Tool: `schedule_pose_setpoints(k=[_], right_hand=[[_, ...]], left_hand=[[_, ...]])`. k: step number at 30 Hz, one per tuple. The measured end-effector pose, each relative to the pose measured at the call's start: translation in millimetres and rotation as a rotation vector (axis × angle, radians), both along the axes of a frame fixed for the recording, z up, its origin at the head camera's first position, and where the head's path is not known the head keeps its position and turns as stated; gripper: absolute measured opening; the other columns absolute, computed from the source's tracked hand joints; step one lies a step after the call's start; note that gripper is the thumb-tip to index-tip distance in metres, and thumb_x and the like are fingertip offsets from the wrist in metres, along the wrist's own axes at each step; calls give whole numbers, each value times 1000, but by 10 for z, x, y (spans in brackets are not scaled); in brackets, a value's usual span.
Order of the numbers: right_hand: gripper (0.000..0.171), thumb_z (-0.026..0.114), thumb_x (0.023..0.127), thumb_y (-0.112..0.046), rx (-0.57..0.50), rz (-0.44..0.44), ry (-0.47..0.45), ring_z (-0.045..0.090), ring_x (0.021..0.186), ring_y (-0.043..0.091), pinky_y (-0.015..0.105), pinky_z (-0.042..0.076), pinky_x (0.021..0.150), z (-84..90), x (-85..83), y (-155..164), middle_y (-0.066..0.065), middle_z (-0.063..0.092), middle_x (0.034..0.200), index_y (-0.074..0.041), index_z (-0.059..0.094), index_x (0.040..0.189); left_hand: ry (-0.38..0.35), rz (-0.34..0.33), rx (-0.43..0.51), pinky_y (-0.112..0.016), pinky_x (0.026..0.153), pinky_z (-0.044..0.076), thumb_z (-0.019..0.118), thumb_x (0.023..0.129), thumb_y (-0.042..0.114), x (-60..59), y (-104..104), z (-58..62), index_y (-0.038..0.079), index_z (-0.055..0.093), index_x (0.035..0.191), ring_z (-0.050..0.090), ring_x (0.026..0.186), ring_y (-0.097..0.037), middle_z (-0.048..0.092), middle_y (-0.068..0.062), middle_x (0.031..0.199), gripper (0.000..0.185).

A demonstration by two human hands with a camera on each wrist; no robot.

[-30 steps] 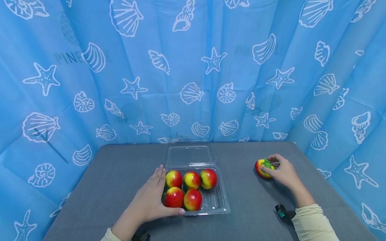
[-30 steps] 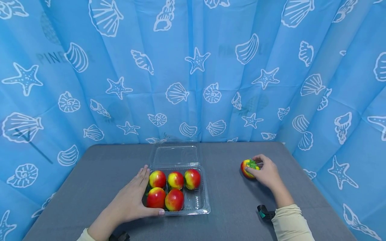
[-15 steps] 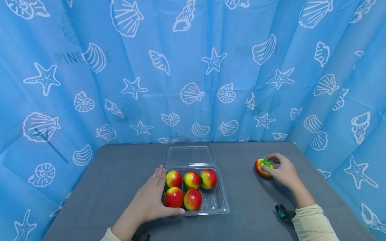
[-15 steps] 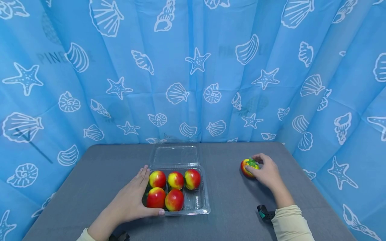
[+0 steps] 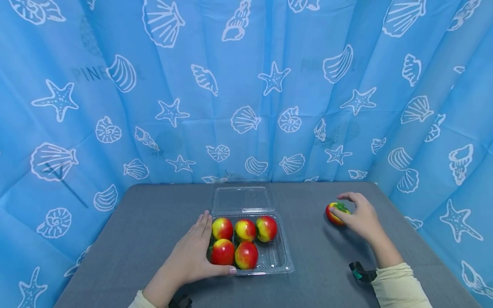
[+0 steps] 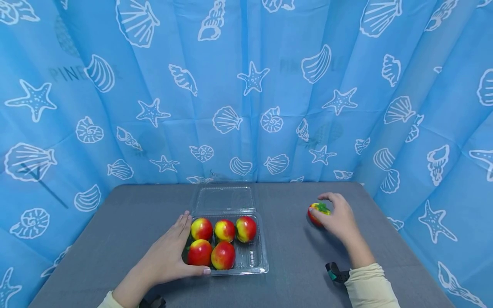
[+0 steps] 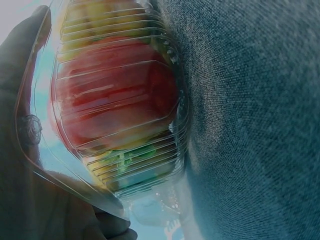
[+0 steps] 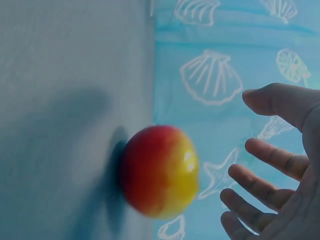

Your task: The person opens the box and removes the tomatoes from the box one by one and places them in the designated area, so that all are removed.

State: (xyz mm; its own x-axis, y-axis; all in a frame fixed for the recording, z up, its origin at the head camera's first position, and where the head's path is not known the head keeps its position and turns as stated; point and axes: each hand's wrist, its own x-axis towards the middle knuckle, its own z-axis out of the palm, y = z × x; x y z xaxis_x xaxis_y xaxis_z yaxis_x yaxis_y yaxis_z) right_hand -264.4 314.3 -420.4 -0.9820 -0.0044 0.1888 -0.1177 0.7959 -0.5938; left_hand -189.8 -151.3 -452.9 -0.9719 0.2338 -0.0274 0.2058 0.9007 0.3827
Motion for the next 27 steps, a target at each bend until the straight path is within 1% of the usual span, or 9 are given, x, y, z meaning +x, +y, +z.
schedule_pose_setpoints(k=[6,10,13,15,17,19,23,25,27], right_hand=[[52,77,98,-39,-18,44,88,52,129,45,72,46,102,139,91,-214,25,55,143,-3,63,133],[47,78,98,-36,-48,117,142,55,126,41,67,50,99,209,180,-364,19,58,141,-8,64,132],[42,80,97,-31,-51,190,190,57,123,29,50,55,100,228,256,-461,11,62,137,-13,66,131],[40,83,95,-26,-48,236,226,59,121,22,36,55,99,225,306,-523,6,65,134,-15,68,131],[41,84,94,-24,-56,287,236,60,117,16,26,54,96,218,337,-603,3,67,132,-17,69,131],[41,84,94,-24,-69,340,222,62,119,15,28,57,99,209,342,-702,2,68,132,-18,69,131],[42,84,94,-28,-86,418,167,64,121,18,48,60,102,199,304,-910,2,69,132,-19,69,132],[43,85,93,-30,-82,443,150,65,120,19,50,60,101,185,282,-989,2,69,132,-20,69,132],[44,86,92,-30,-74,474,138,66,119,21,47,61,100,160,263,-1053,2,70,131,-20,69,131]], left_hand=[[2,-3,7,-67,117,44,64,63,99,10,0,-1,8,28,169,24,164,-39,21,-12,178,144],[3,-4,5,-67,117,44,65,63,99,7,3,-12,10,27,169,23,165,-38,20,-11,178,144],[10,-15,2,-66,118,43,64,62,100,1,12,-33,9,27,169,22,165,-37,20,-11,178,145],[16,-30,8,-66,118,43,63,63,100,-6,23,-44,9,28,169,23,165,-37,20,-11,178,145],[20,-37,16,-67,118,43,64,63,100,-2,19,-54,8,28,168,23,164,-37,20,-12,178,145],[21,-30,10,-67,117,44,64,62,100,6,6,-59,8,28,168,24,164,-37,21,-11,178,145],[28,-6,-5,-66,116,45,64,61,101,16,-26,-57,8,29,168,25,164,-37,22,-11,178,146],[30,-9,-3,-66,115,46,64,61,101,11,-27,-52,8,29,168,25,164,-37,22,-12,178,146],[30,-14,2,-66,116,46,64,61,100,2,-22,-52,8,29,168,25,164,-38,22,-12,178,145]])
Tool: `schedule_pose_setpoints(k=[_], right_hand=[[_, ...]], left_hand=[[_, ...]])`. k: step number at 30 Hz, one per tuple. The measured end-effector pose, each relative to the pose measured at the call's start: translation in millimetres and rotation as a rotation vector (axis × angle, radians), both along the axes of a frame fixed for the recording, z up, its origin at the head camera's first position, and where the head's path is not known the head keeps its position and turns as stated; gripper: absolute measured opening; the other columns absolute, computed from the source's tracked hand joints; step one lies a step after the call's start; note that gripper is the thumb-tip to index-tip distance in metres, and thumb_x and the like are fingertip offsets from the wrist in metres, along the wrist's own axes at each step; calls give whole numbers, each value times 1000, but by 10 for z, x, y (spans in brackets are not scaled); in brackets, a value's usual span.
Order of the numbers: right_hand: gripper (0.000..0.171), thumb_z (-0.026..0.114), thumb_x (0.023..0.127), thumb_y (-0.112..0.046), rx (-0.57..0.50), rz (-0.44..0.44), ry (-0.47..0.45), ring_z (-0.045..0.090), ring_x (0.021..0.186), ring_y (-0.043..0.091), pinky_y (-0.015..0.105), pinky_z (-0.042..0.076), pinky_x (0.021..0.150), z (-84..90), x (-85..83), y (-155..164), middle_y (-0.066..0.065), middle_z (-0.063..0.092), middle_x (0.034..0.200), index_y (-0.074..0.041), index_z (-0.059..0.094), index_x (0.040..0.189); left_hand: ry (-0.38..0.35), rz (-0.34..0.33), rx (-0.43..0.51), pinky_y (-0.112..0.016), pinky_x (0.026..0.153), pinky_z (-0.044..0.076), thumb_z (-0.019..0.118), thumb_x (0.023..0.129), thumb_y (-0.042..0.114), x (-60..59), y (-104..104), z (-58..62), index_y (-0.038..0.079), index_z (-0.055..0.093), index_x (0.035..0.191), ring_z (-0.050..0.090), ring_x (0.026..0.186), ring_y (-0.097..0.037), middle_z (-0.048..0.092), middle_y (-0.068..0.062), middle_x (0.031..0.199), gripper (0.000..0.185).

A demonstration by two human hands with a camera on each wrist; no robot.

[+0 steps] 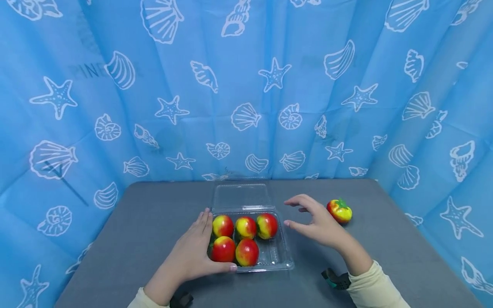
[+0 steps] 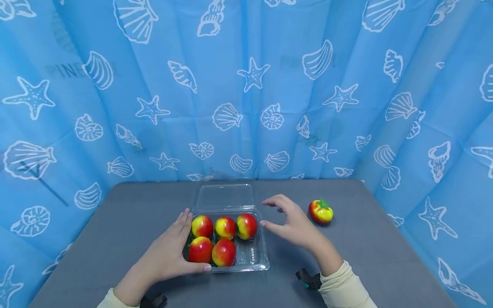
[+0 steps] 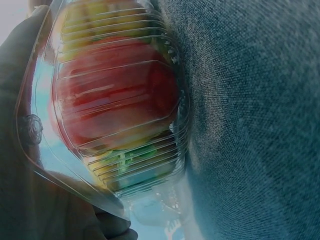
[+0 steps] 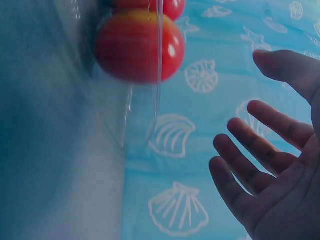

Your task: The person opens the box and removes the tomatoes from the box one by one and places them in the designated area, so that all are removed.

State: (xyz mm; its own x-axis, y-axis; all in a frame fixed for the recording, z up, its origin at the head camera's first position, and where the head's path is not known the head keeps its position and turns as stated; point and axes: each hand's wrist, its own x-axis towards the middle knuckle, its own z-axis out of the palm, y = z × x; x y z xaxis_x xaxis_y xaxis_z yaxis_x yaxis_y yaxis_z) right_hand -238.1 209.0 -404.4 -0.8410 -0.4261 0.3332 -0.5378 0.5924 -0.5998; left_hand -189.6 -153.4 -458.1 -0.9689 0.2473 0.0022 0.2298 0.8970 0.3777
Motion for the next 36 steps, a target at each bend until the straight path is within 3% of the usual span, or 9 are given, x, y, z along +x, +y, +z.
schedule_pose_setpoints(k=[4,13,21,26,36], right_hand=[[45,85,92,-32,17,83,-37,67,120,26,42,61,99,-39,-57,-118,0,70,131,-21,68,132],[48,83,94,-32,28,193,-110,66,119,26,55,59,100,-135,-146,-250,3,70,134,-15,68,135],[47,82,94,-31,60,204,-157,64,120,21,54,58,103,-200,-190,-302,-3,68,135,-18,67,137],[47,82,95,-29,64,206,-196,63,123,24,58,56,104,-197,-193,-343,0,67,138,-17,67,138],[48,82,95,-28,106,219,-190,63,127,27,59,54,110,-256,-219,-361,3,66,140,-17,68,140]], left_hand=[[-1,-1,-3,-66,117,45,65,61,100,-14,-3,-5,9,28,168,24,164,-37,21,-12,178,146],[-25,3,-4,-65,120,41,64,62,100,-12,5,18,9,27,169,21,165,-37,18,-11,179,145],[-27,4,-2,-65,120,41,63,64,100,-6,4,50,8,28,168,22,165,-37,20,-12,178,143],[-28,7,-4,-66,118,43,64,63,99,-8,1,40,9,28,169,23,164,-37,20,-12,178,144],[-41,17,-7,-67,116,45,64,61,100,-12,-2,33,10,27,169,24,164,-37,19,-11,179,145]])
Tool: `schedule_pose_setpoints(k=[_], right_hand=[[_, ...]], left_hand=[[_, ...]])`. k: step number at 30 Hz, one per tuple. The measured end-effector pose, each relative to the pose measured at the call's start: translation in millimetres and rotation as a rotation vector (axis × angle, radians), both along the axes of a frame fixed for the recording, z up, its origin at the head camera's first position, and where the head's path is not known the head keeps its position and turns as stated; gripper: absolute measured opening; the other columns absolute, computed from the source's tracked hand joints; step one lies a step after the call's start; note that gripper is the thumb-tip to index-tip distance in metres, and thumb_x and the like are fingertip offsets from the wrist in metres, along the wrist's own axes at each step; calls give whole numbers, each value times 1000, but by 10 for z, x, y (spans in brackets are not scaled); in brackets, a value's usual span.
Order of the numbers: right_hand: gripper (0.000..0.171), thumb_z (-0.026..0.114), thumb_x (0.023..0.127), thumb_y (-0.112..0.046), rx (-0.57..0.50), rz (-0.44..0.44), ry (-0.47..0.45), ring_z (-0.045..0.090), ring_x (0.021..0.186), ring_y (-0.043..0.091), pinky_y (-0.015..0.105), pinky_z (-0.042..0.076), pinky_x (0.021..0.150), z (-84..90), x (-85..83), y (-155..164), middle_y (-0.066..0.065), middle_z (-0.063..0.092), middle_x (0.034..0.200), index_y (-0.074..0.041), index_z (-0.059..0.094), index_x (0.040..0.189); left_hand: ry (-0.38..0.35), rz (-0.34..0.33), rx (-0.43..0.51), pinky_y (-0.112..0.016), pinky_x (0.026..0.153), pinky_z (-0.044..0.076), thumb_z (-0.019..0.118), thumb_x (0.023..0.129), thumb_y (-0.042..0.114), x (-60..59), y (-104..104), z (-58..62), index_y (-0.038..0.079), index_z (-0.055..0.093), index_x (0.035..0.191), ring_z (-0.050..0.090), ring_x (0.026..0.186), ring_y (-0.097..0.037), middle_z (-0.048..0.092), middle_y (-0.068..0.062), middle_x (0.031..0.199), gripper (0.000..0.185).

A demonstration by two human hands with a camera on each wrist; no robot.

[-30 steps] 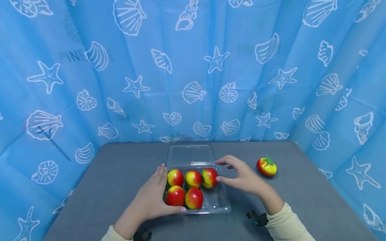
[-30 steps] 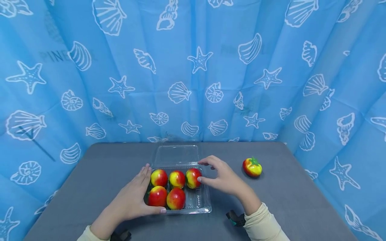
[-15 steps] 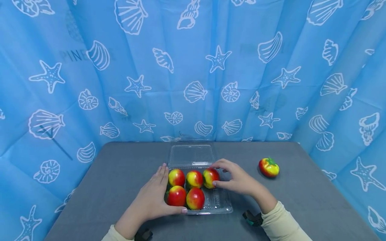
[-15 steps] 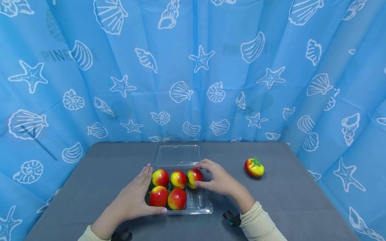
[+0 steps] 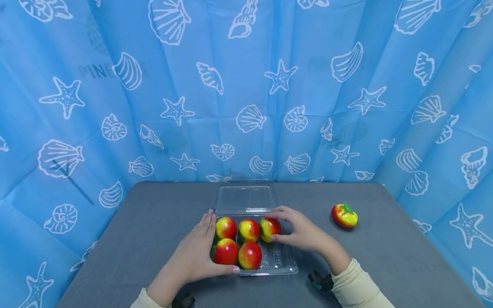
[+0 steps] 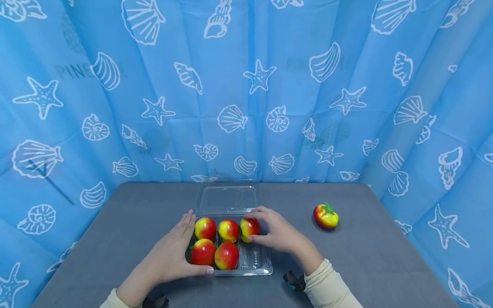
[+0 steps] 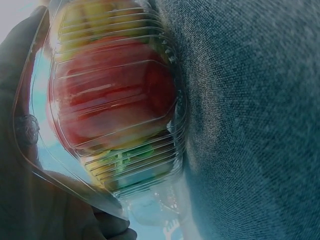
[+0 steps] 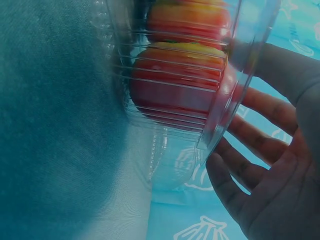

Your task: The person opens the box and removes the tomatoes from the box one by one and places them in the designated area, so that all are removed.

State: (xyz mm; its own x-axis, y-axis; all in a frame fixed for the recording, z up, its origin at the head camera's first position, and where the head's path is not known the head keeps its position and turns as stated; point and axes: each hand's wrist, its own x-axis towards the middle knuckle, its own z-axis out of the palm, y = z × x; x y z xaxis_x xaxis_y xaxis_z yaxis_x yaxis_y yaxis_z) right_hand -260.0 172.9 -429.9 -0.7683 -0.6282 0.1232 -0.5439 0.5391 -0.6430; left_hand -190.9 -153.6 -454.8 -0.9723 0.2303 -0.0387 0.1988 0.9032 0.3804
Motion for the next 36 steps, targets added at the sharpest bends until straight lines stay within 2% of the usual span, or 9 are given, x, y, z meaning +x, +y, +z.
schedule_pose_setpoints(k=[9,17,24,36], right_hand=[[49,87,90,-25,5,-16,27,63,124,24,57,55,108,-30,9,8,0,64,135,-19,71,136],[47,87,91,-26,5,-25,5,62,126,27,58,55,109,-31,29,9,1,66,136,-19,71,135],[47,87,90,-25,3,-24,26,64,124,25,57,56,108,-19,33,1,-1,67,134,-19,72,134],[47,87,90,-23,-18,-18,10,64,123,24,58,55,108,1,35,17,-1,66,133,-19,72,134]], left_hand=[[-6,5,6,-67,116,44,64,60,102,1,19,-8,11,28,169,23,165,-36,20,-10,179,146],[-10,-1,1,-66,119,42,63,60,102,7,24,-7,10,28,169,23,165,-36,19,-10,179,147],[-17,6,-13,-65,121,40,61,59,104,1,14,-16,11,26,169,21,165,-35,17,-9,179,148],[-1,2,-3,-67,118,43,62,60,103,0,17,-11,10,29,169,23,165,-36,20,-10,178,147]])
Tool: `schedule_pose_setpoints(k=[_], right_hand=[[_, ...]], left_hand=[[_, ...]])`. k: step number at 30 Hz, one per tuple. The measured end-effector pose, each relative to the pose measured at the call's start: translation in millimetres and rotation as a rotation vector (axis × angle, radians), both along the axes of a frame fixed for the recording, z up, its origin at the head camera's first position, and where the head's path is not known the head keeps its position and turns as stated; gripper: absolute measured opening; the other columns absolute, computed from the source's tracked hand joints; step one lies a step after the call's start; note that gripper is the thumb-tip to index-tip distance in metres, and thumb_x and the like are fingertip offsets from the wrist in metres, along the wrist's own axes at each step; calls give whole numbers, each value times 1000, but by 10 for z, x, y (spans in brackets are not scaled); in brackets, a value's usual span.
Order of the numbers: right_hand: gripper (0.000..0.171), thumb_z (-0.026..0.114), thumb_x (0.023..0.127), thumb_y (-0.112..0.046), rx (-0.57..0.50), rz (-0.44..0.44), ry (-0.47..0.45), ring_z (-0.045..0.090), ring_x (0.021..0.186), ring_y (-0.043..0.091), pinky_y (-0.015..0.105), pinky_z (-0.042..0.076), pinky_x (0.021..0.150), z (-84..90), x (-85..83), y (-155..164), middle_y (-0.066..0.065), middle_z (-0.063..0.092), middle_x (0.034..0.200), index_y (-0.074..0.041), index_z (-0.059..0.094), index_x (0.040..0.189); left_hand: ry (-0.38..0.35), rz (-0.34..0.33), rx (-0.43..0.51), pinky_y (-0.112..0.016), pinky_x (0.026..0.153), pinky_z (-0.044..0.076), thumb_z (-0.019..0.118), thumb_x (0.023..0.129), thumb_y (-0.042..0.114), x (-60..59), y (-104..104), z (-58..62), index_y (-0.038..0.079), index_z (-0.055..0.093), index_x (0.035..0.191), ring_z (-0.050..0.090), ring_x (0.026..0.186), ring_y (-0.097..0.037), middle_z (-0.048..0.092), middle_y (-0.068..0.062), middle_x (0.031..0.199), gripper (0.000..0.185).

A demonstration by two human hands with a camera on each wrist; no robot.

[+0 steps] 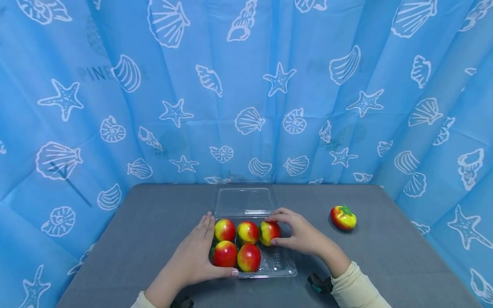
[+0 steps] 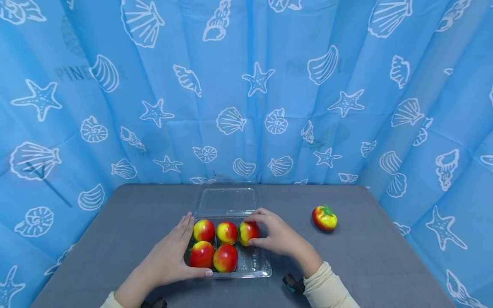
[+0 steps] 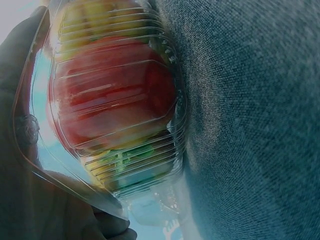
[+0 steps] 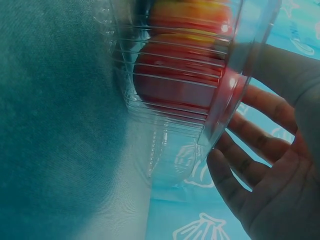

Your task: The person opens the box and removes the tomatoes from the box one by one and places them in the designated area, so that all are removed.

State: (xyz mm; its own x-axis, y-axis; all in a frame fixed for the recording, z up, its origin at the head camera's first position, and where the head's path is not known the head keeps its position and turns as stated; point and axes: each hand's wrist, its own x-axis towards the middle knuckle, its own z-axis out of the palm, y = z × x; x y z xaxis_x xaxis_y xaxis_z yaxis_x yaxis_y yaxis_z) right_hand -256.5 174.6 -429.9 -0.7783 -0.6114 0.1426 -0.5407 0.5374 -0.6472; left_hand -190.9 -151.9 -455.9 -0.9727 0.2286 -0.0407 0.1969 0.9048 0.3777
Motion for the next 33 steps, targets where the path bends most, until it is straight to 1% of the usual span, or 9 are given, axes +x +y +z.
schedule_pose_setpoints(k=[6,13,16,20,23,29,33], right_hand=[[47,86,91,-23,2,-23,-19,63,123,22,56,57,107,48,5,1,-4,66,134,-19,71,135],[46,86,91,-24,-17,-27,4,63,121,20,52,60,102,101,10,19,-5,66,133,-18,72,134],[46,87,91,-26,-29,-31,17,63,120,19,49,61,101,114,15,27,-7,66,133,-19,72,134],[47,88,90,-28,-45,-47,28,64,119,16,51,60,101,138,37,51,-8,66,132,-21,71,133],[48,88,89,-30,-56,-53,38,63,116,14,50,60,101,154,42,72,-9,67,131,-22,71,133],[47,89,88,-32,-94,-72,80,63,114,11,34,60,98,166,40,121,-9,67,131,-24,72,132],[48,90,87,-32,-121,-104,102,65,114,12,30,61,95,181,48,159,-7,68,131,-23,73,131]], left_hand=[[-5,5,-3,-66,120,41,61,59,104,-15,-2,-7,10,28,169,22,165,-35,19,-10,179,148],[-3,7,-6,-65,121,40,61,59,104,-25,-16,-2,11,27,169,22,165,-35,18,-10,179,148],[-2,5,-2,-66,119,42,62,60,103,-16,-21,12,11,28,169,23,165,-35,20,-10,179,147],[-2,-2,16,-67,116,45,65,61,100,-3,-17,24,10,29,169,25,164,-36,22,-10,178,145],[-2,-3,22,-67,116,45,66,62,99,1,-17,21,10,29,169,25,164,-36,22,-10,178,144],[-5,-2,15,-66,117,45,64,61,101,6,-22,9,11,29,169,25,164,-35,21,-10,178,145],[-4,-4,17,-66,117,44,63,61,101,0,-18,7,10,29,169,25,164,-36,21,-10,178,145]])
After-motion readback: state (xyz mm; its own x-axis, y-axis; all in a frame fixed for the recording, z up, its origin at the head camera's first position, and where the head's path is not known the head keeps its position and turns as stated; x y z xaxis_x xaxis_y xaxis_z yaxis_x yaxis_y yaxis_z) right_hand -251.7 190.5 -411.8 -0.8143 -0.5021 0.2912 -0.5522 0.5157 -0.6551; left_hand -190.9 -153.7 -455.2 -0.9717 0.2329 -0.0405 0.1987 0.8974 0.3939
